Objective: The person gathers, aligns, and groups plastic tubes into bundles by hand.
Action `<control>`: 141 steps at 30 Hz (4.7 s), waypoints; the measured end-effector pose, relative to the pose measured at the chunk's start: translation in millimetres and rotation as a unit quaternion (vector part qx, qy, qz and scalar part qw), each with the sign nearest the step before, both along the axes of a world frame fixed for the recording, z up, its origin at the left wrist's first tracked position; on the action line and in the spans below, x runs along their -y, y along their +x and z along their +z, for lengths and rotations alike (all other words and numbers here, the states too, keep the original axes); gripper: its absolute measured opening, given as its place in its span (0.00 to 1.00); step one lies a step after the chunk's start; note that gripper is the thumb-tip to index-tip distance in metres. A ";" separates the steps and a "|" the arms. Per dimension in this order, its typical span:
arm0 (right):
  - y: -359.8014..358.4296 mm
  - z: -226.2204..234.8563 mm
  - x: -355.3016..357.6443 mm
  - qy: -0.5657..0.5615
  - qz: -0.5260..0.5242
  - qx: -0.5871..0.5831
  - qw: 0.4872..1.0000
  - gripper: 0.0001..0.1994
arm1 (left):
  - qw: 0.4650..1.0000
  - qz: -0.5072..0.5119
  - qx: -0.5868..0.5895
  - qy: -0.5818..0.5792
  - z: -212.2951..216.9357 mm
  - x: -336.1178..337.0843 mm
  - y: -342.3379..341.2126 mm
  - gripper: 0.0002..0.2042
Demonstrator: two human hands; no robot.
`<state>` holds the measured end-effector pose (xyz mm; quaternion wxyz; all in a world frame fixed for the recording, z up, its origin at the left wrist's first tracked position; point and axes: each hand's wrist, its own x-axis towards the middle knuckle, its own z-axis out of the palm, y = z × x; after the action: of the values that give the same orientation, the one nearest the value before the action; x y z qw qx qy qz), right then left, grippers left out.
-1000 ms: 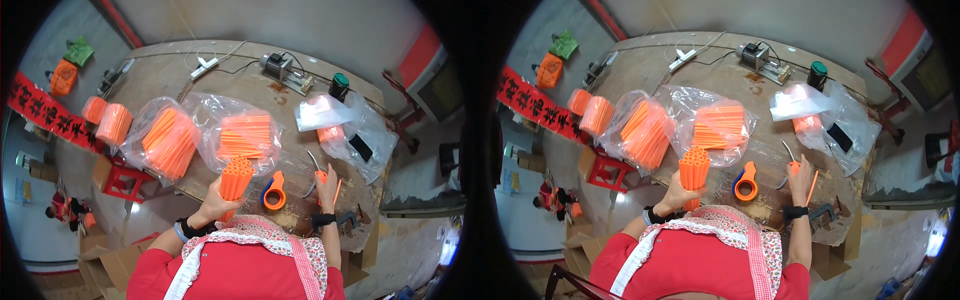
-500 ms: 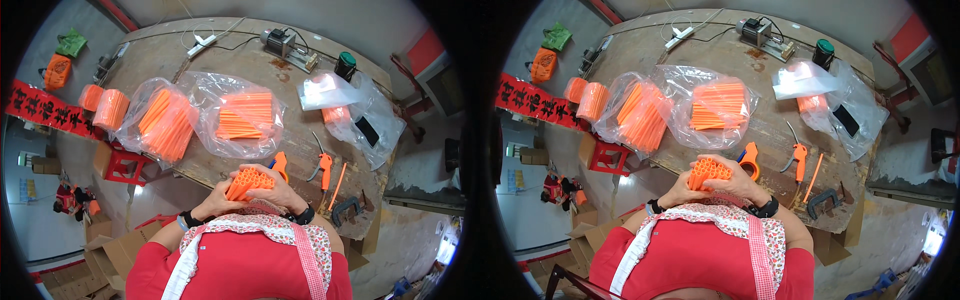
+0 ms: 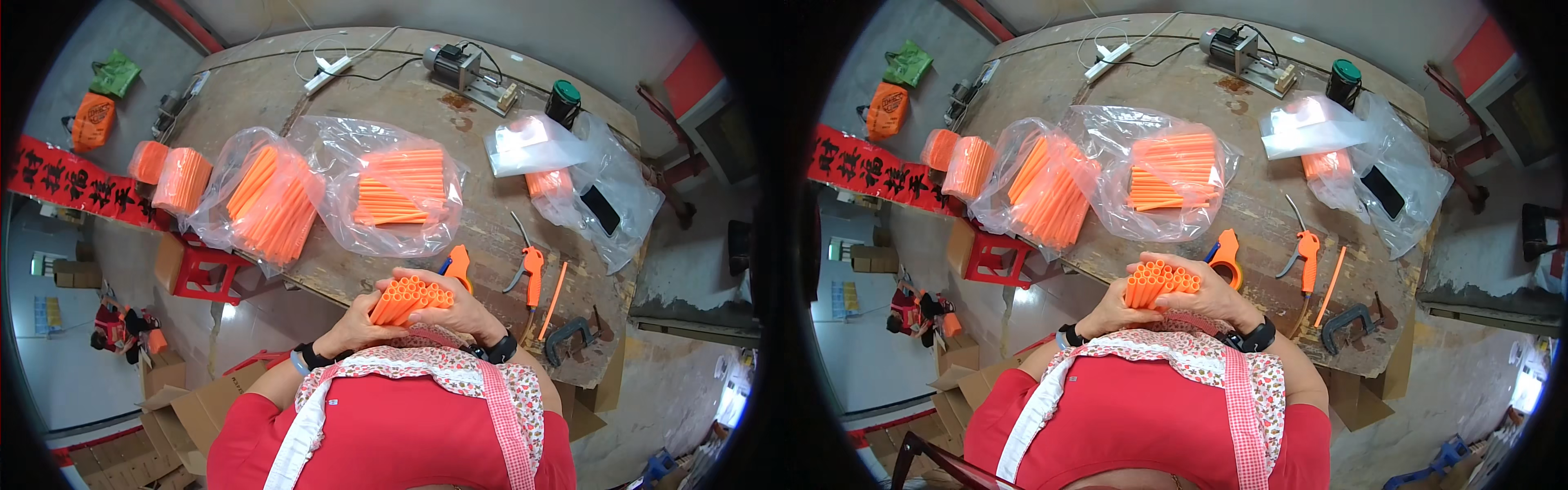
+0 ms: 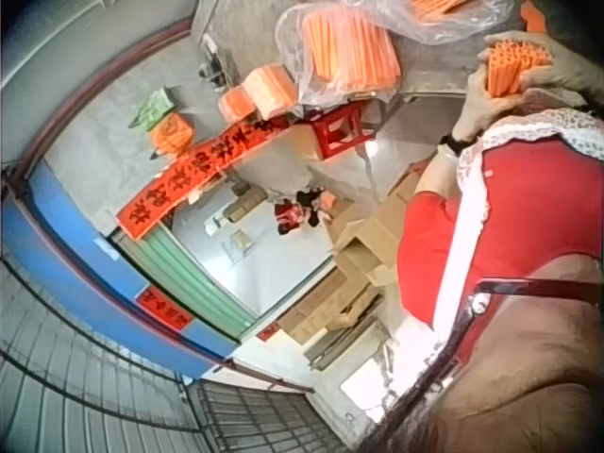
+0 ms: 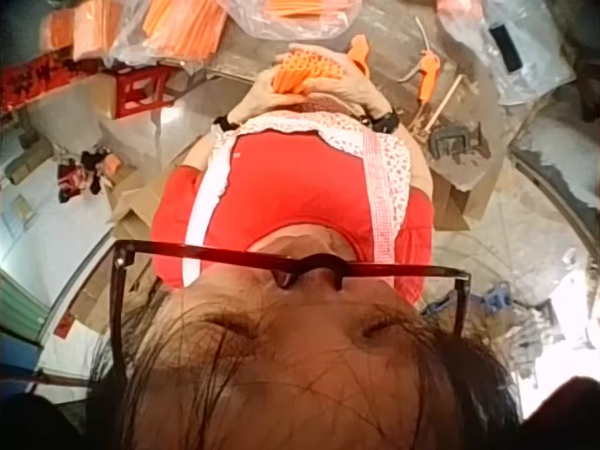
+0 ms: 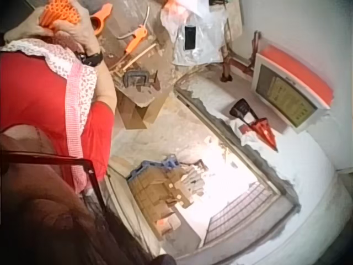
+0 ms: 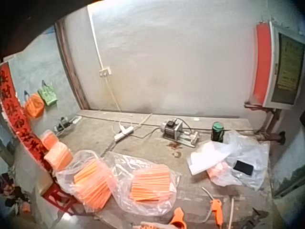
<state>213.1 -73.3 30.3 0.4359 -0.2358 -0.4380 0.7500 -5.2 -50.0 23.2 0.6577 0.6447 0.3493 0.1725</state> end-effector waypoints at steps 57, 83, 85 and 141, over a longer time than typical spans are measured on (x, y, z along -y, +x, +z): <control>-5.4 -16.4 -5.1 0.060 0.036 -0.052 0.996 0.39 | 0.997 -0.006 0.031 0.077 -25.8 0.3 15.1 0.24; 45.1 -21.3 -2.2 0.481 0.021 0.605 0.634 0.23 | 0.885 -0.294 -0.112 -0.343 27.8 -62.1 55.2 0.27; 44.3 -36.0 13.3 0.322 -0.041 0.486 0.812 0.28 | 0.820 -0.279 -0.082 -0.493 49.0 -74.9 48.8 0.35; -0.6 -81.4 22.9 -0.068 -0.059 0.083 0.992 0.21 | 0.998 -0.007 0.057 -0.014 3.8 -21.5 52.9 0.26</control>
<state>212.5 -96.1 -51.1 0.4247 -0.3519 -0.4062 0.7286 47.6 -28.5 27.0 0.6868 0.6268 0.3094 0.1991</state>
